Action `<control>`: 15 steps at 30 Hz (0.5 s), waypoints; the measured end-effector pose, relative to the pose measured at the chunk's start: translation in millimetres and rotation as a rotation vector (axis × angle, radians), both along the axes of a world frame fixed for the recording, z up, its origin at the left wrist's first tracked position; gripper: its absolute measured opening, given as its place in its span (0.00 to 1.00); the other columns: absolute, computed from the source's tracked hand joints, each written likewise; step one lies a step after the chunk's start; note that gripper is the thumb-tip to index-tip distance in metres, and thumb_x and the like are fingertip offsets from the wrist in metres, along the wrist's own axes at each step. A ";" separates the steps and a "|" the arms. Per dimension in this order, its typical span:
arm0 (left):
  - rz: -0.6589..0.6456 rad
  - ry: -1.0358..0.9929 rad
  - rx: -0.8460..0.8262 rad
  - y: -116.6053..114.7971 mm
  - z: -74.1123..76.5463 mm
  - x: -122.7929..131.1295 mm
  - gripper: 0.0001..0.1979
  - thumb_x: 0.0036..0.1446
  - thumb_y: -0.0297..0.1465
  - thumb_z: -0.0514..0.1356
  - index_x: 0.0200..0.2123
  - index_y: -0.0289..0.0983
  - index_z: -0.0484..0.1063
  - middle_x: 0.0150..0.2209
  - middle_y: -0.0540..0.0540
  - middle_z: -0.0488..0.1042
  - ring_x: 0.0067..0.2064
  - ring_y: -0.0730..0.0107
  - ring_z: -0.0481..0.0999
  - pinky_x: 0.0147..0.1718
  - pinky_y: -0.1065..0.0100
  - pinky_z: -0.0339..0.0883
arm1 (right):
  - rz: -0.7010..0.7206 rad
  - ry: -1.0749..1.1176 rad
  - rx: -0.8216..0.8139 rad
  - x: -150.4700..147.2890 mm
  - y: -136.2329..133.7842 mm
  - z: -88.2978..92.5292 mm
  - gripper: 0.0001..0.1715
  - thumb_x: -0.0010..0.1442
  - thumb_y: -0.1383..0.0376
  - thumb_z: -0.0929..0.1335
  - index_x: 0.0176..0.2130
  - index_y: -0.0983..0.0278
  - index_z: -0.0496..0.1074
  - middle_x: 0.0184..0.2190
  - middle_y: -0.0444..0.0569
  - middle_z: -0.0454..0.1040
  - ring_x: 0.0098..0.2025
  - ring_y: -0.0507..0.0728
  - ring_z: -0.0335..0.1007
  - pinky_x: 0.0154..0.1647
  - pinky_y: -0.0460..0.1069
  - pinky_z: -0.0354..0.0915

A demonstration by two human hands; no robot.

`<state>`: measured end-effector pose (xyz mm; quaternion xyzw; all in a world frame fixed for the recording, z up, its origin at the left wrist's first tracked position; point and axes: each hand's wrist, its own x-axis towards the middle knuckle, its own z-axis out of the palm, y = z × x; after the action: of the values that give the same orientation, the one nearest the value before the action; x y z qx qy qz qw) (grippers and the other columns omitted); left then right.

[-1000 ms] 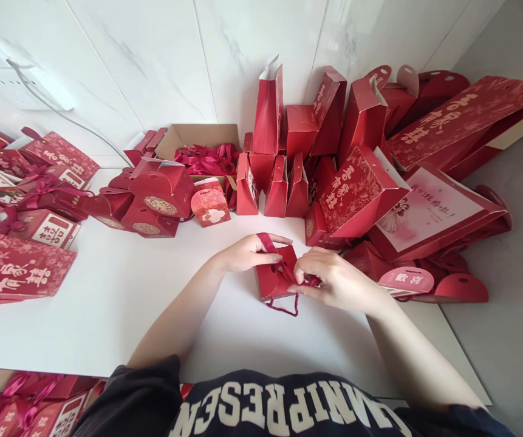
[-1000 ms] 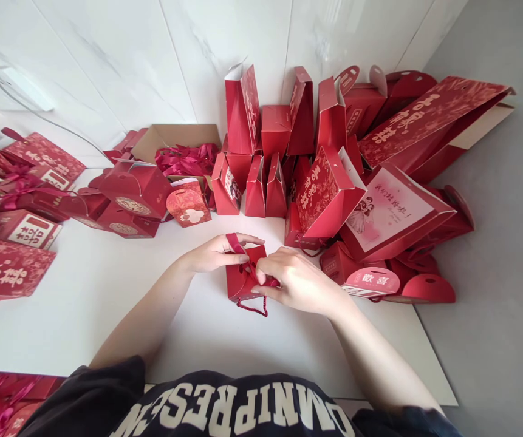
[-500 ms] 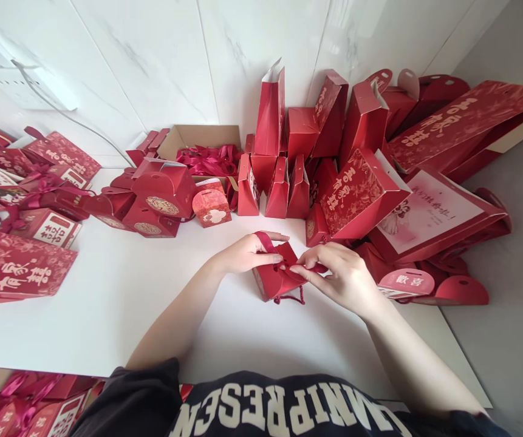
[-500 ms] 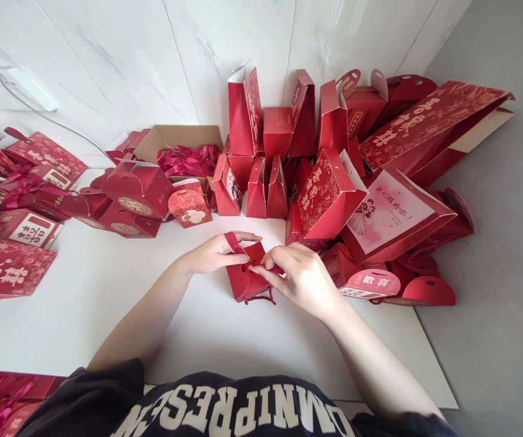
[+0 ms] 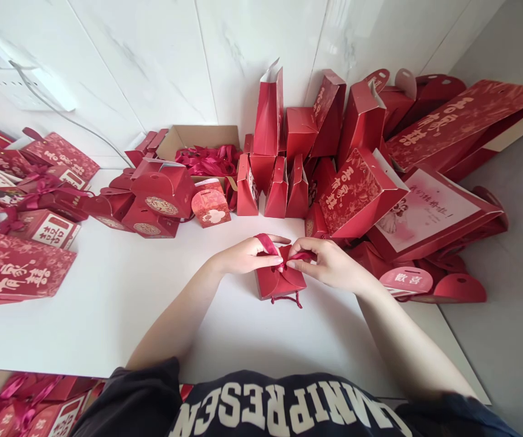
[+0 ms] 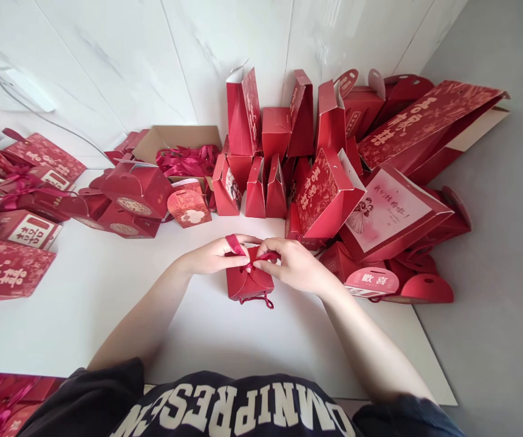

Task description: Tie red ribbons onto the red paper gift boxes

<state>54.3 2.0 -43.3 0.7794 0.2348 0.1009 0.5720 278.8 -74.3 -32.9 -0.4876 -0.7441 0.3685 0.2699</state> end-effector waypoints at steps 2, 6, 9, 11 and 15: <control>-0.023 -0.013 -0.014 -0.1 1.6 0.9 0.14 0.64 0.38 0.57 0.34 0.37 0.79 0.63 0.44 0.65 0.63 0.56 0.66 0.60 0.61 0.61 | 0.016 0.020 0.095 0.9 2.2 -0.4 0.04 0.63 0.63 0.69 0.37 0.61 0.73 0.34 0.45 0.73 0.35 0.54 0.68 0.38 0.48 0.62; -0.072 -0.033 -0.023 0.6 3.5 3.5 0.15 0.65 0.37 0.56 0.33 0.36 0.79 0.54 0.42 0.73 0.56 0.58 0.72 0.56 0.61 0.65 | 0.044 0.048 0.209 3.6 4.4 -2.8 0.02 0.63 0.66 0.69 0.35 0.62 0.72 0.34 0.47 0.72 0.35 0.54 0.67 0.38 0.48 0.63; -0.113 -0.040 -0.054 1.7 2.3 4.7 0.17 0.66 0.37 0.55 0.32 0.35 0.79 0.49 0.41 0.75 0.51 0.60 0.75 0.52 0.62 0.67 | 0.061 0.076 0.264 6.1 5.1 -6.8 0.04 0.64 0.66 0.69 0.34 0.62 0.72 0.34 0.47 0.72 0.36 0.54 0.67 0.37 0.49 0.63; -0.133 -0.050 -0.072 2.4 1.0 4.8 0.17 0.65 0.38 0.55 0.33 0.35 0.79 0.48 0.41 0.76 0.50 0.62 0.75 0.52 0.63 0.67 | 0.078 0.097 0.280 8.3 5.2 -9.5 0.05 0.64 0.66 0.68 0.34 0.62 0.72 0.34 0.48 0.71 0.36 0.55 0.68 0.35 0.49 0.64; -0.137 -0.038 -0.076 3.2 -1.3 4.3 0.17 0.65 0.39 0.56 0.33 0.35 0.79 0.43 0.42 0.78 0.48 0.63 0.76 0.55 0.63 0.65 | 0.118 0.060 0.304 13.3 5.1 -10.7 0.06 0.65 0.68 0.66 0.34 0.62 0.71 0.35 0.48 0.70 0.36 0.54 0.67 0.37 0.49 0.64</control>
<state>58.6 5.2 -44.6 0.7692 0.1739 0.0673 0.6111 292.0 -69.2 -43.6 -0.3853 -0.8102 0.2815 0.3405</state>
